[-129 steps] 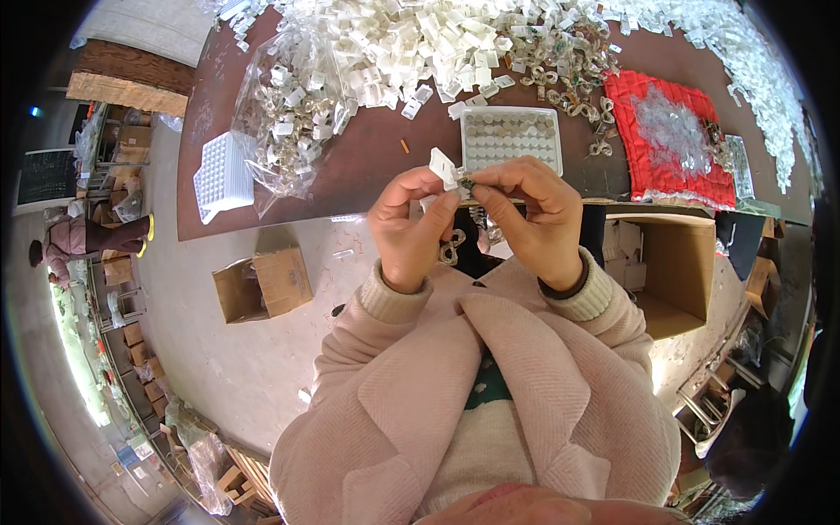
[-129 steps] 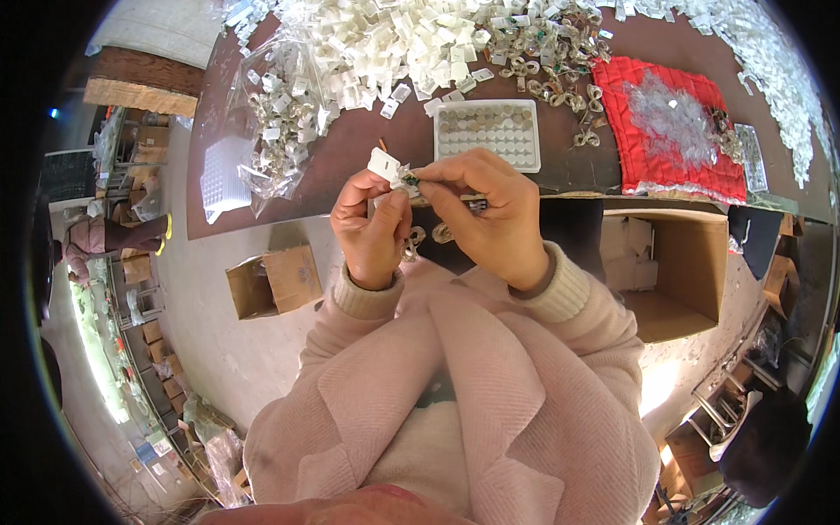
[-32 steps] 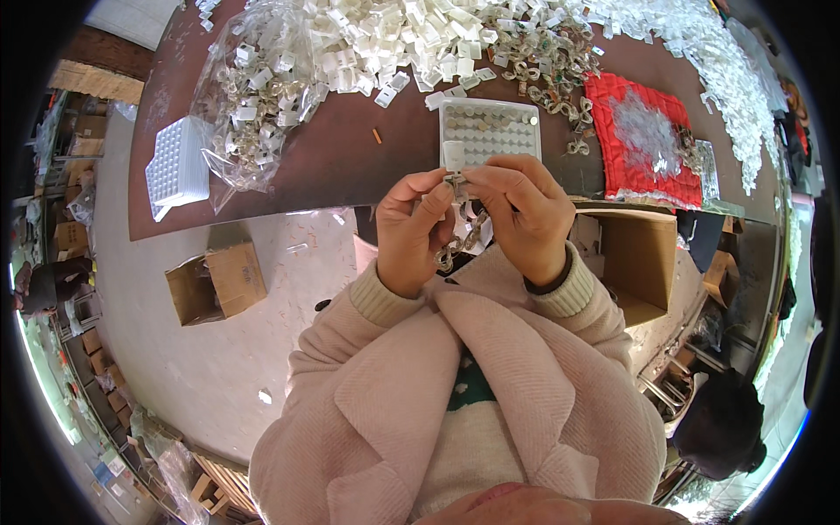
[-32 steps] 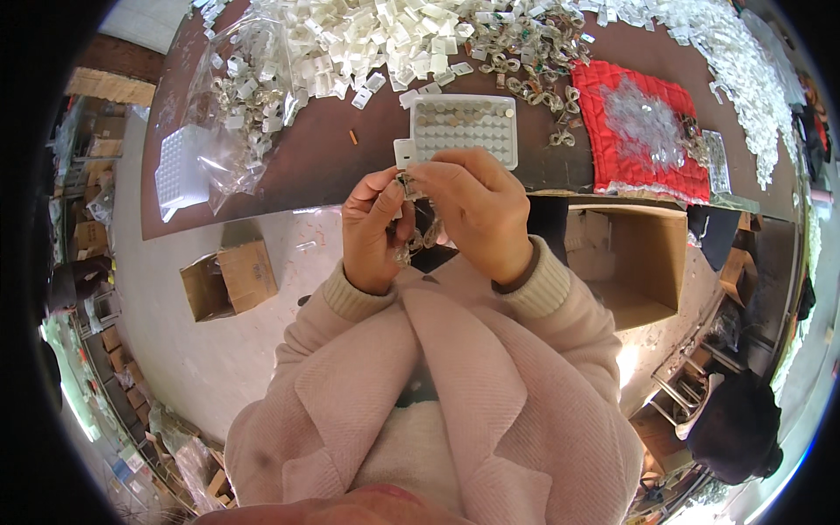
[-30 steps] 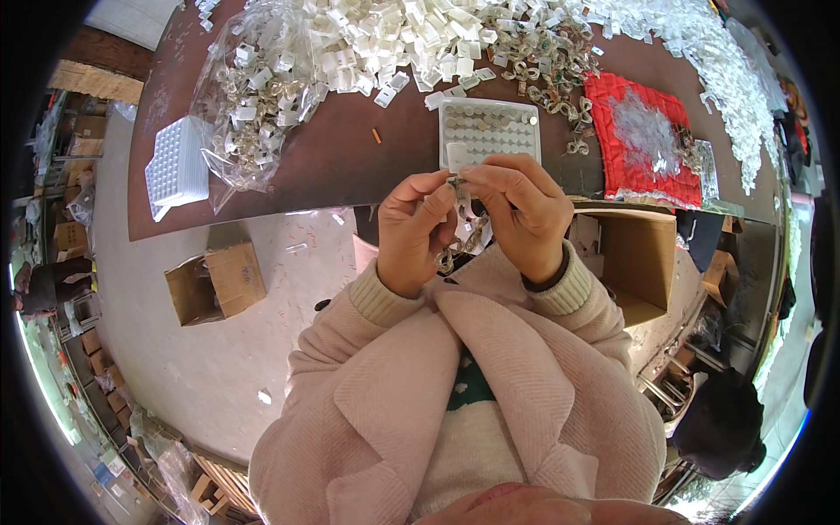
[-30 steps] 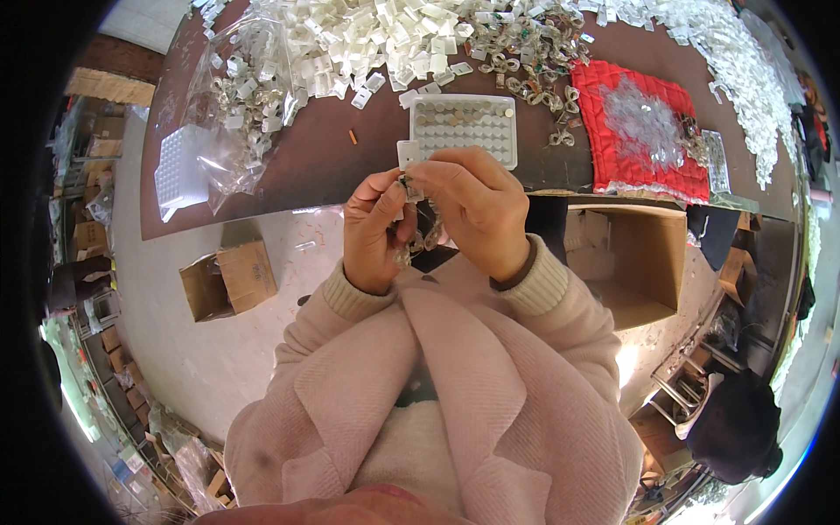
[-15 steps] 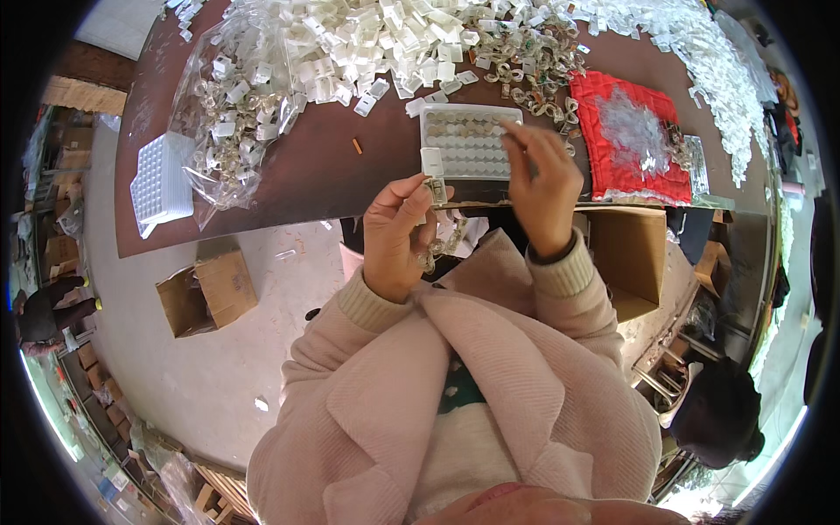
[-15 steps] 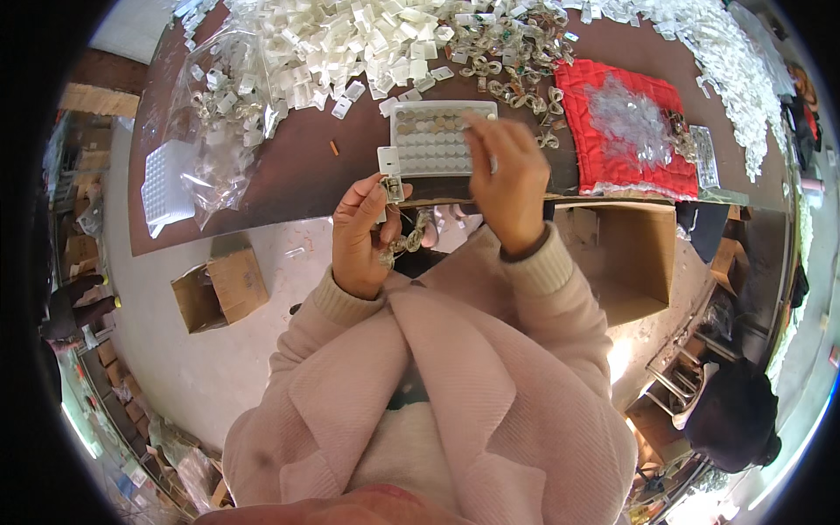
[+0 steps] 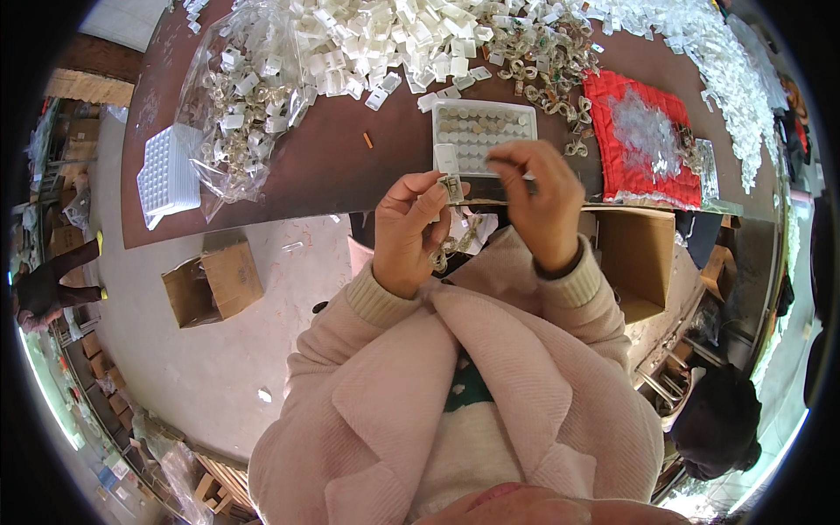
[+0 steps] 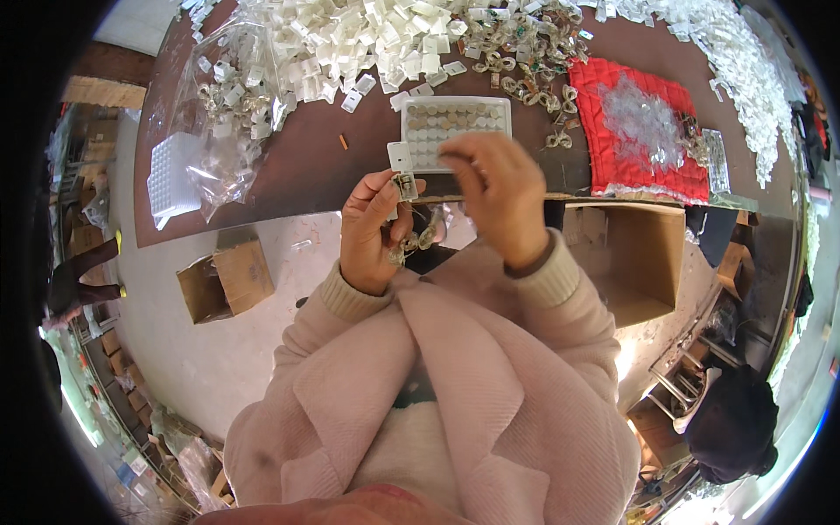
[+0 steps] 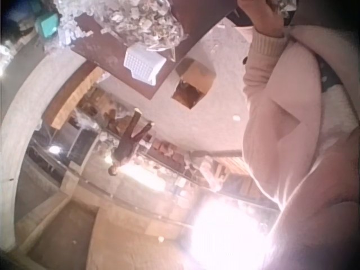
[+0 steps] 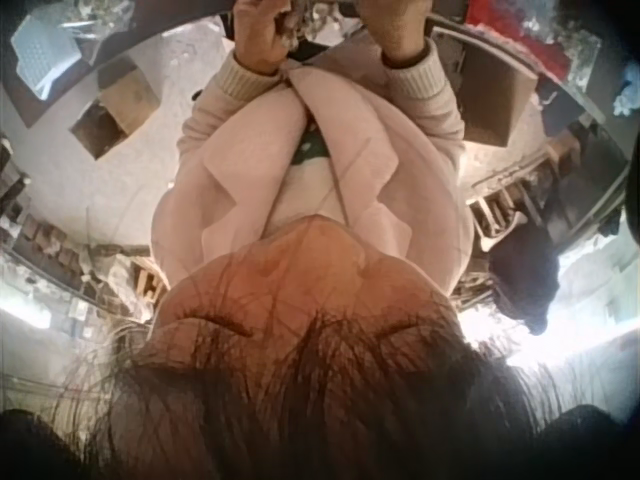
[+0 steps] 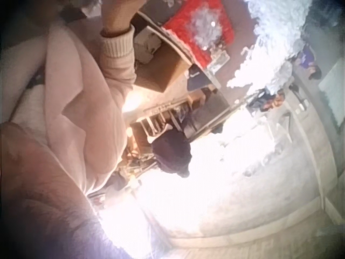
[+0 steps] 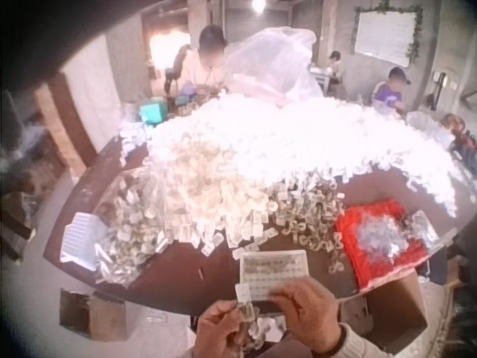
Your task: The person assembles small LED light units by inserting a green LED into a white plastic housing and attaching a metal clip. They repeatedly test each unit by pressing a button to confirm it lights up, then place the finished units into a white tray on the table.
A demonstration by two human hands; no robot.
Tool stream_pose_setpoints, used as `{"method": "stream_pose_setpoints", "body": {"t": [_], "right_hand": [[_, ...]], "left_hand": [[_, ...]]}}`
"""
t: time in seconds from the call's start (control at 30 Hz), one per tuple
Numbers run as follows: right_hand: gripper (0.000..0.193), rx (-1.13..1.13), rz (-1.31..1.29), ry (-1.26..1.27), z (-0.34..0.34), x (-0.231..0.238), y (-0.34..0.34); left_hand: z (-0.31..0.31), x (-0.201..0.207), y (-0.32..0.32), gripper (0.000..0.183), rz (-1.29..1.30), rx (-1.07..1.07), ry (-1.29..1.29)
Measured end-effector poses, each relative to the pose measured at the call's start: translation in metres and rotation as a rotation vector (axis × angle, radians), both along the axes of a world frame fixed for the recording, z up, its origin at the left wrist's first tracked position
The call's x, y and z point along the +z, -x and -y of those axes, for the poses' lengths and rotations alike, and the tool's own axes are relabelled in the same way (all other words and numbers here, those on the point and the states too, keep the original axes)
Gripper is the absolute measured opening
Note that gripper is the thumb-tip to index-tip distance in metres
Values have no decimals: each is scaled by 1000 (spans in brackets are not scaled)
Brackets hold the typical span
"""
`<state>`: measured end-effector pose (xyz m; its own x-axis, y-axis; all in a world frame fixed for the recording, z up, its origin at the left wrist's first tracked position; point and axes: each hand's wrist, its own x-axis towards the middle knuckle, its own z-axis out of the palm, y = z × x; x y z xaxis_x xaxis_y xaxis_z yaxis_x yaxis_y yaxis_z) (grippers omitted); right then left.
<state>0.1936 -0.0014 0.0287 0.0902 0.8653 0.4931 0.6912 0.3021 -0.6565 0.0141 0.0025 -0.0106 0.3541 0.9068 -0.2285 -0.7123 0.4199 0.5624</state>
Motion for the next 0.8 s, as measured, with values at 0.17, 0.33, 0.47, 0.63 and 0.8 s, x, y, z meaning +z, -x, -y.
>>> {"method": "stream_pose_setpoints", "body": {"t": [0.17,0.33,0.47,0.63,0.8], "right_hand": [[15,84,-75,-101,8,7,33],[15,197,-160,48,11,12,30],[18,231,-228,55,18,9,32],[21,252,-236,4,24,8,35],[26,205,-912,471,14,8,28]], "left_hand": [[5,4,2,13,-38,15,-7],[9,3,7,14,-58,20,44],[9,3,8,15,-65,16,76],[9,6,11,17,-42,-7,108],[11,7,12,21,93,-115,63]]}}
